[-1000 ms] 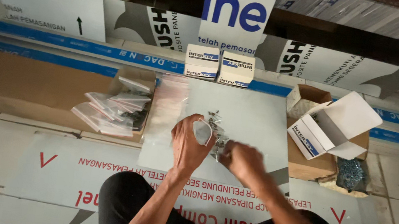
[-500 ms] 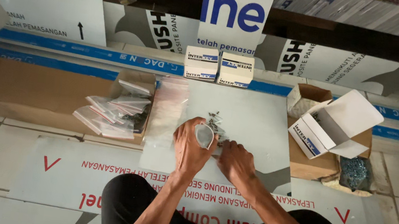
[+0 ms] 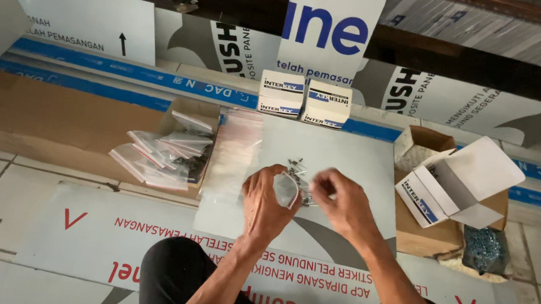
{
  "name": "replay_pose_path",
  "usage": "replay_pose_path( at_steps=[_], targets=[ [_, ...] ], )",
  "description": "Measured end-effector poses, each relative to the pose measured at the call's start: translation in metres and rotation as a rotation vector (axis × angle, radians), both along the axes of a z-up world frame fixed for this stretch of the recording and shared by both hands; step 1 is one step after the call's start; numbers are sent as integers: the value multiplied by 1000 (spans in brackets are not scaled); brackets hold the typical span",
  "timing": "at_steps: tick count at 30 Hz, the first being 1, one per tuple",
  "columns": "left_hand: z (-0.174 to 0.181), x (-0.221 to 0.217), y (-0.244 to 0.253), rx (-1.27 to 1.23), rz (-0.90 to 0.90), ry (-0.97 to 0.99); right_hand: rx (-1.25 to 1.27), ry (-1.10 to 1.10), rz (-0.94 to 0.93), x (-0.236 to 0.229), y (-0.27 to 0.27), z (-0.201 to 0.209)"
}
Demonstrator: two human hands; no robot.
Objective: The person sits on the floor and sorts metal screws from a pile into small plastic bags. They pick up screws with their right hand and place them into bags held in their left hand, repeating this process throughout the clip.
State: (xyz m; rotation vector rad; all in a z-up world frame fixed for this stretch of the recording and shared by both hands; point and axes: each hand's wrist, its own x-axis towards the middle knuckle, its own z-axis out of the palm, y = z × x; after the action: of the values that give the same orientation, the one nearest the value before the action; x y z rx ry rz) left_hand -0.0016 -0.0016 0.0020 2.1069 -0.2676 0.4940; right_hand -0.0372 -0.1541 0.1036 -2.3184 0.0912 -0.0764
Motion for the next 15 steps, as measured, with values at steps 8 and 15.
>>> replay_pose_path(
  at_steps=[8, 15],
  targets=[
    [-6, 0, -2, 65, -7, 50, -502, 165, 158, 32, 42, 12],
    [3, 3, 8, -15, 1, 87, -427, 4, 142, 29, 15, 29]
  ],
)
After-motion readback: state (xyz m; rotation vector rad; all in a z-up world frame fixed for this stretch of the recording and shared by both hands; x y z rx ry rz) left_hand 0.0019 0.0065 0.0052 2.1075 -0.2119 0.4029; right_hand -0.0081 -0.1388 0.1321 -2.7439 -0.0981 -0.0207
